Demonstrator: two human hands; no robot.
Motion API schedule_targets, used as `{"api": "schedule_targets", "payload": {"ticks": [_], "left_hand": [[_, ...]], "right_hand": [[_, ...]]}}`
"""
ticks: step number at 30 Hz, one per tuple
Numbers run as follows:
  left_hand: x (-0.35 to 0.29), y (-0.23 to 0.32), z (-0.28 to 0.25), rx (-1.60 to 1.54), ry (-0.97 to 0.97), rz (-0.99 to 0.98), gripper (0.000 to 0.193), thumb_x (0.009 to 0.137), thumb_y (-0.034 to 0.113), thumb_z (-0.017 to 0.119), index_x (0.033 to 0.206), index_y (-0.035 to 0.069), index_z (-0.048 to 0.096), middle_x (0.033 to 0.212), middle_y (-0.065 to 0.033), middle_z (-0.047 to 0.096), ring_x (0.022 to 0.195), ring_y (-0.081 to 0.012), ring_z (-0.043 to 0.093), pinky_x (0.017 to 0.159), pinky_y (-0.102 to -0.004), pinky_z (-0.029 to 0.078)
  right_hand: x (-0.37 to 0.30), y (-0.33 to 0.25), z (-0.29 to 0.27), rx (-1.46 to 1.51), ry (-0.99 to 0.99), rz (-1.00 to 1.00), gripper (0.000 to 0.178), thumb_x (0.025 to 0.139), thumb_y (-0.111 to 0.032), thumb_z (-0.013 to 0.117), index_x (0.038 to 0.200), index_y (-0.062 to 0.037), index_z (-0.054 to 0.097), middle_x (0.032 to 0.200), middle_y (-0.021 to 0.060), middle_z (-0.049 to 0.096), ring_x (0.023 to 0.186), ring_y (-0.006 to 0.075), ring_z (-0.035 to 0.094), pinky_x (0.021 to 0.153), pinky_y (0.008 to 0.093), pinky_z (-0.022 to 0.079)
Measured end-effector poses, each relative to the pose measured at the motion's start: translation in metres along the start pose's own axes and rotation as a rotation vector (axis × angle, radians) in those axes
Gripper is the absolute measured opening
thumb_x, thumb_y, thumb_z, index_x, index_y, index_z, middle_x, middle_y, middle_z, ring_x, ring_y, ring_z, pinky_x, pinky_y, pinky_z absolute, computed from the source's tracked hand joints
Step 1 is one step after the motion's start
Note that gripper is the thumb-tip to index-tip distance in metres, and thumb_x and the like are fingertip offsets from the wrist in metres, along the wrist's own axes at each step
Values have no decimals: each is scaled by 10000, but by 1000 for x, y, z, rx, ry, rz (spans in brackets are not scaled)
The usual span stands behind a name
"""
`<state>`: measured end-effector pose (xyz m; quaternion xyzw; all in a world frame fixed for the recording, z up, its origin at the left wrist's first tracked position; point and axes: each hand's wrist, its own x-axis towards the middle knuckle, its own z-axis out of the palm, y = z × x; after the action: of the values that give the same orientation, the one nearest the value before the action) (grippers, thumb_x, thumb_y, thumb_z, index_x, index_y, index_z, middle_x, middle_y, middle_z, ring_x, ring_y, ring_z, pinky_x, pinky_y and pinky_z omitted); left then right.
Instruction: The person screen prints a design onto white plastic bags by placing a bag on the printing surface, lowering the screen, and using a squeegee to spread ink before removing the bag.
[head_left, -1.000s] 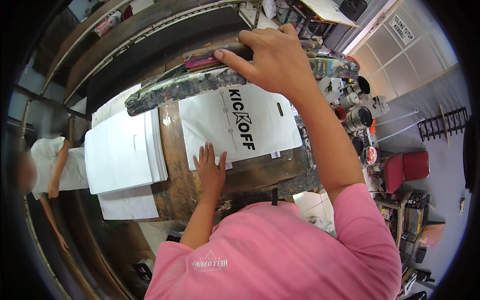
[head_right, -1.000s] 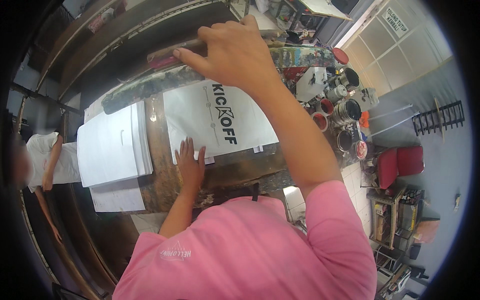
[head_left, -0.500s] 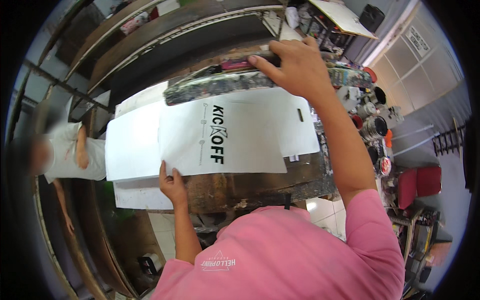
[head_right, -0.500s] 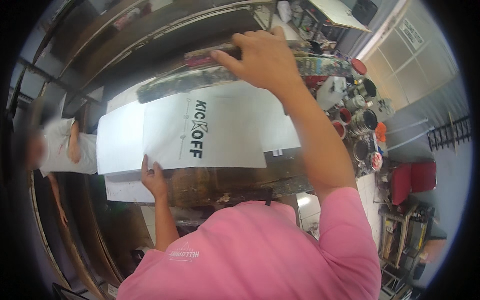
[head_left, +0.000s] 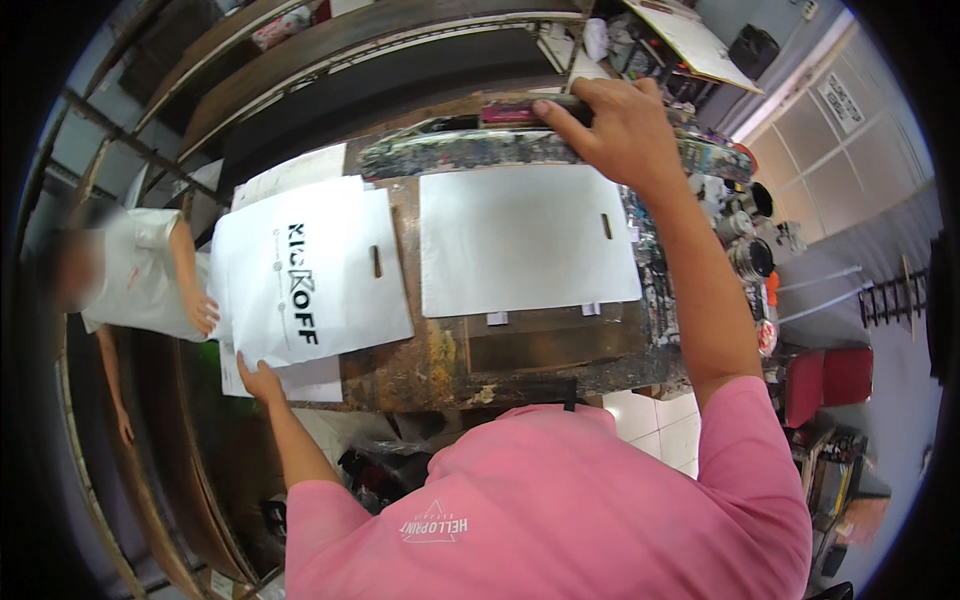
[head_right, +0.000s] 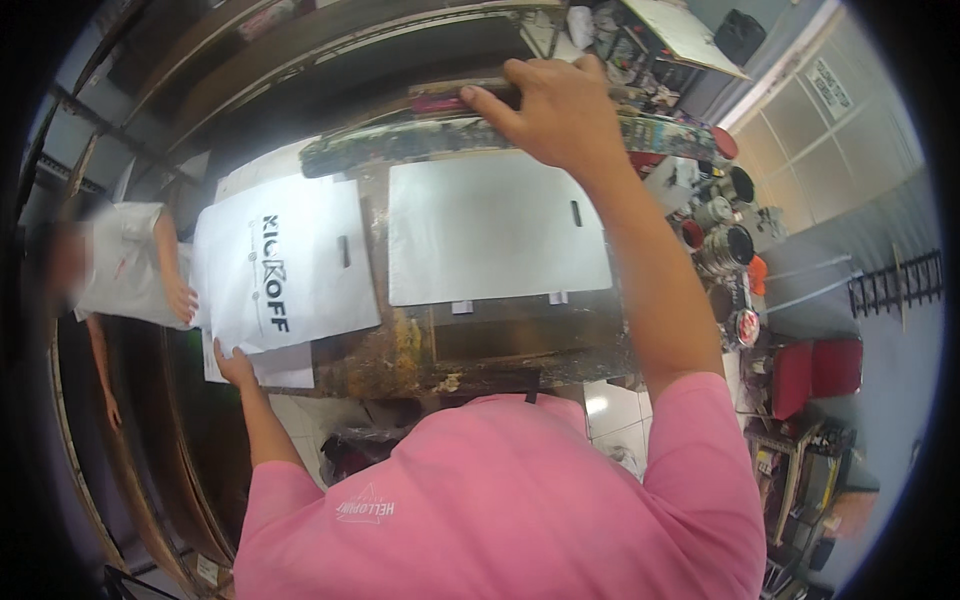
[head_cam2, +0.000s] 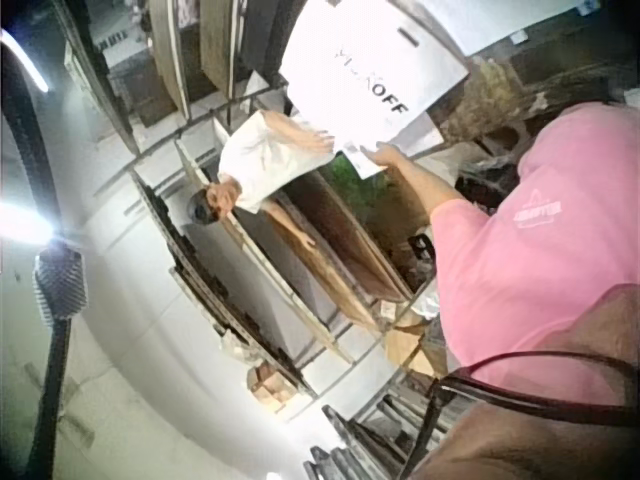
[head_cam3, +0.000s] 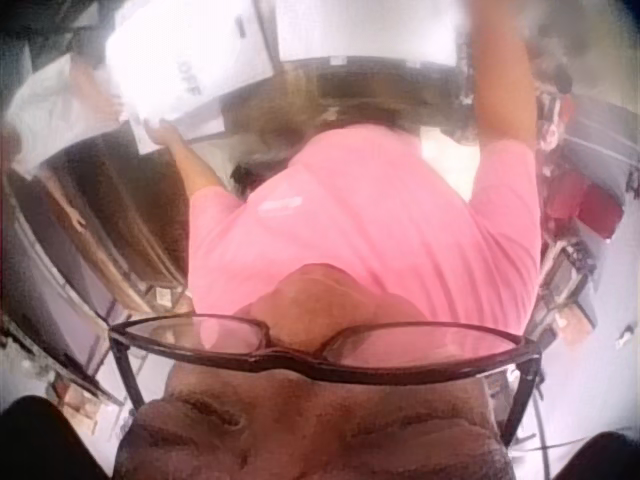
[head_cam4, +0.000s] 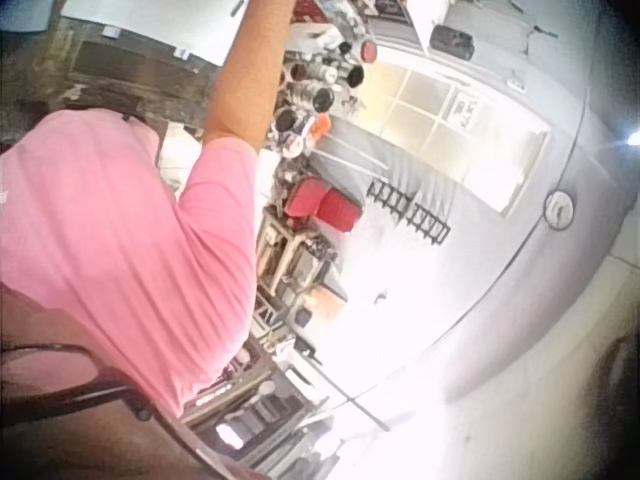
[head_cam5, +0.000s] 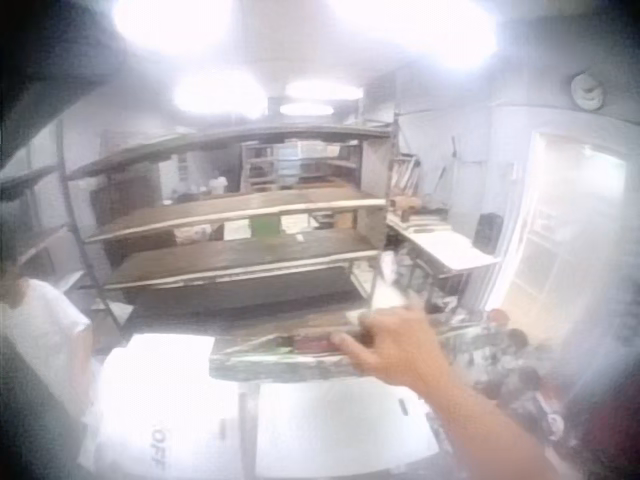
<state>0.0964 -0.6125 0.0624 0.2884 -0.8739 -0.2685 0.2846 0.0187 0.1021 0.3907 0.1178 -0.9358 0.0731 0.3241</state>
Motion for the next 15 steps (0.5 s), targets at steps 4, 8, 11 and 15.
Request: {"api": "schedule_targets", "payload": {"ticks": [4,8,11,15], "left_hand": [[-30,113,61,174,-66,-315,838,973,342,762,1629,30,343,1514,-380,489,1392,-405,538,1129,-449,464],[-163,329,40,-790,-989,225,701,1085,375,623,1610,-19,377,1515,-256,564,1399,-311,561,1201,-415,397],[-216,422,-8,-1510,-1438,-47,1245,935,819,531,1677,-28,-1,1708,-298,223,1582,-405,274,1263,-544,309],[-252,423,-40,-1587,-1172,-989,1451,846,938,474,1586,-144,-149,1694,-371,67,1545,-481,295,1260,-558,326]], "right_hand": [[-3,2,0,-45,-32,66,641,975,-640,613,1107,-23,726,936,189,751,923,344,707,901,467,438],[-24,11,13,-14,96,35,726,959,-649,605,1301,-11,658,814,166,733,791,354,699,863,473,442],[-51,-9,12,-32,-102,70,783,959,-617,648,1438,-2,574,973,201,724,924,383,680,901,488,449],[-134,-15,28,45,-382,-64,623,970,-541,669,1356,-52,652,965,140,647,978,346,615,890,465,461]]}}
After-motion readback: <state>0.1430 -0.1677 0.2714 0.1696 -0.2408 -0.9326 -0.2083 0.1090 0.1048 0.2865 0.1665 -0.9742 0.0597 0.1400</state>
